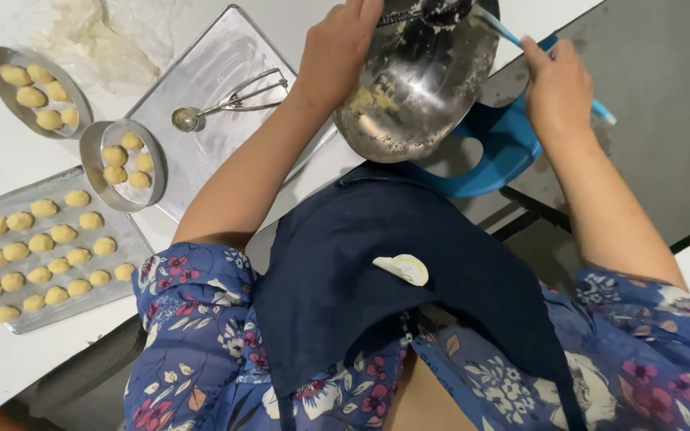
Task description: Shaping pastry dough into small balls and placing them on baking trays.
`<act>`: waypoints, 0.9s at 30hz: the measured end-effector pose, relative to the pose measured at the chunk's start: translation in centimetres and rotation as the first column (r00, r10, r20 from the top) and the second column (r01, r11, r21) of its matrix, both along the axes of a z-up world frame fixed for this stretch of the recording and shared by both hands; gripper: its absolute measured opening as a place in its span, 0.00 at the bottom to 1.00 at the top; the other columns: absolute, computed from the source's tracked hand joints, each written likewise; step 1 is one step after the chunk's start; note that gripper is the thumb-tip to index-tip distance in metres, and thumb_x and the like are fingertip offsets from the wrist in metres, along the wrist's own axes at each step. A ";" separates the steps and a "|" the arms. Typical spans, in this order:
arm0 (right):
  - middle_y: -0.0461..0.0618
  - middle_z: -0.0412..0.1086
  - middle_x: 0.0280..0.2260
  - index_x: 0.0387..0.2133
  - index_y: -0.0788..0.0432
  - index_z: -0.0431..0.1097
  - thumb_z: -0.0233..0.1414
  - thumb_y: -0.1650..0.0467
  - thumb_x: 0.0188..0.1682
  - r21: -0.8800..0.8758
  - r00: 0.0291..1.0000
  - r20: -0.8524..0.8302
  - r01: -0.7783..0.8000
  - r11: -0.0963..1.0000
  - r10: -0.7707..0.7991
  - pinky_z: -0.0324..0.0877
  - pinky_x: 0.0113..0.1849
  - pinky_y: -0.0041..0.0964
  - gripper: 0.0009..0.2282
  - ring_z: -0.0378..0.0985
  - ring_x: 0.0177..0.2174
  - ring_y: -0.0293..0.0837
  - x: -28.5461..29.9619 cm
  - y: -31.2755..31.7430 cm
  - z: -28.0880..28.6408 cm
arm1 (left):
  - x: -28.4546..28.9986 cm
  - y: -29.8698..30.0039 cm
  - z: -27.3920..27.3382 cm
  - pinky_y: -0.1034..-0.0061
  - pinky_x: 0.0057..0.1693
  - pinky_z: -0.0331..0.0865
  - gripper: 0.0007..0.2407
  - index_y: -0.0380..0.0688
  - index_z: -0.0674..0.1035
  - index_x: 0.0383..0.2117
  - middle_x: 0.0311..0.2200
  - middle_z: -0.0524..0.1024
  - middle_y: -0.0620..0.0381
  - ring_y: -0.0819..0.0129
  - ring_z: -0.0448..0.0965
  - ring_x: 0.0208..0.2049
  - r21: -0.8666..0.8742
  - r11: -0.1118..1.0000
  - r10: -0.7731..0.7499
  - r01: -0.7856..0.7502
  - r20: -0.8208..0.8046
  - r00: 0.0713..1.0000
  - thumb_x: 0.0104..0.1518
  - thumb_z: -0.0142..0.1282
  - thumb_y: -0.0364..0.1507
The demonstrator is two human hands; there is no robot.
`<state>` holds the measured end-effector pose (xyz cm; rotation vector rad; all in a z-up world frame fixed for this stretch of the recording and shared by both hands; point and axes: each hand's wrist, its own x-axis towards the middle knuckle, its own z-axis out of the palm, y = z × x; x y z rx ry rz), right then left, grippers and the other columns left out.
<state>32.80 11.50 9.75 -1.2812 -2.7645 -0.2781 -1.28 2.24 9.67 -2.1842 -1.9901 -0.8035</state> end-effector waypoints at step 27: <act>0.63 0.76 0.45 0.56 0.56 0.74 0.50 0.73 0.56 -0.945 0.928 -0.023 0.100 0.310 -0.371 0.73 0.42 0.56 0.15 0.78 0.45 0.66 -4.0 -13.4 -2.0 | 1.5 2.3 -7.4 0.63 0.27 0.61 0.03 0.44 0.77 0.25 0.18 0.74 0.53 0.53 0.68 0.16 0.249 0.916 0.244 -0.314 0.275 0.930 0.45 0.59 0.25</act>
